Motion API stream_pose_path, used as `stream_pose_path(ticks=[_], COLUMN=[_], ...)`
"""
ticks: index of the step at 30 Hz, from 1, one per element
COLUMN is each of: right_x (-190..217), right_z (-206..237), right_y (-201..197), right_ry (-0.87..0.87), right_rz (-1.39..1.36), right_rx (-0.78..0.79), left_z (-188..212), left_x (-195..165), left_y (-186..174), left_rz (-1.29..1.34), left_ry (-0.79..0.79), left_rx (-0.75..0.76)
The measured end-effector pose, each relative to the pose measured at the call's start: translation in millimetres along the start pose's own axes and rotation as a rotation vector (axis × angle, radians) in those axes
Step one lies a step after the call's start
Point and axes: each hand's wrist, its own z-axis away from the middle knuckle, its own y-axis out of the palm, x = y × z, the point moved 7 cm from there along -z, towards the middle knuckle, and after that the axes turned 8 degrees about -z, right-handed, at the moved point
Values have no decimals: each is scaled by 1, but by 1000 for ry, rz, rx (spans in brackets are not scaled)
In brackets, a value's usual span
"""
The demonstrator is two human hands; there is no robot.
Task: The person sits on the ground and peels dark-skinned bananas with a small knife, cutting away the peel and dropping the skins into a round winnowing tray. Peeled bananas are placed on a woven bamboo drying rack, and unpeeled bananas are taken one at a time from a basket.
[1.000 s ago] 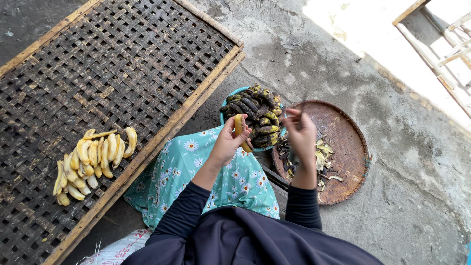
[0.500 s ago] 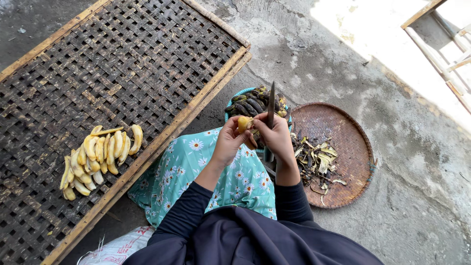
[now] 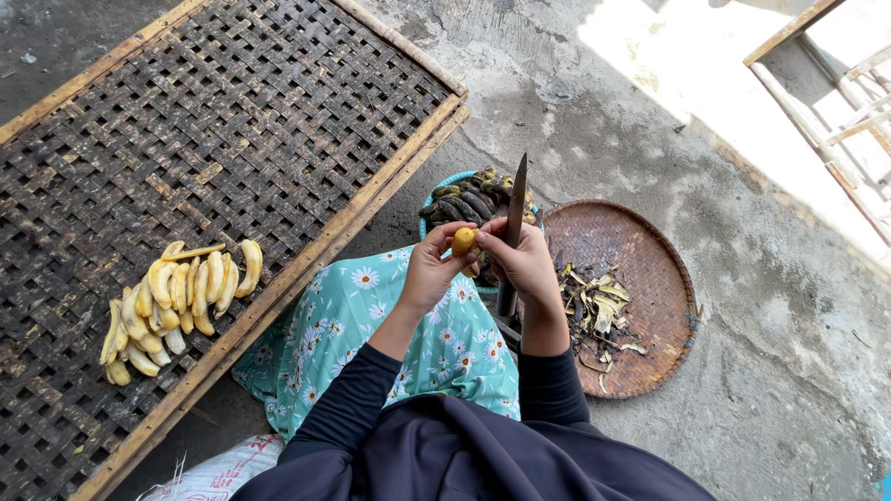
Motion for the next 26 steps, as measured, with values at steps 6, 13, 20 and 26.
stream_pose_path(ticks=[6,13,20,26], right_x=[-19,-18,-32,-68], right_z=[2,50,101,84], right_y=[-22,-124,-250,-258], right_ry=[125,-29,-18,113], right_rz=[-333,-294,684,795], right_rx=[20,-316,-846,-847], left_z=[-2,-13,-13,-14], left_x=[11,9,27,53], left_y=[-5,-18,-16,-10], left_rz=[564,686,718,714], left_ry=[-140,-222,-370,-407], left_rx=[-21,-163,-141,-69])
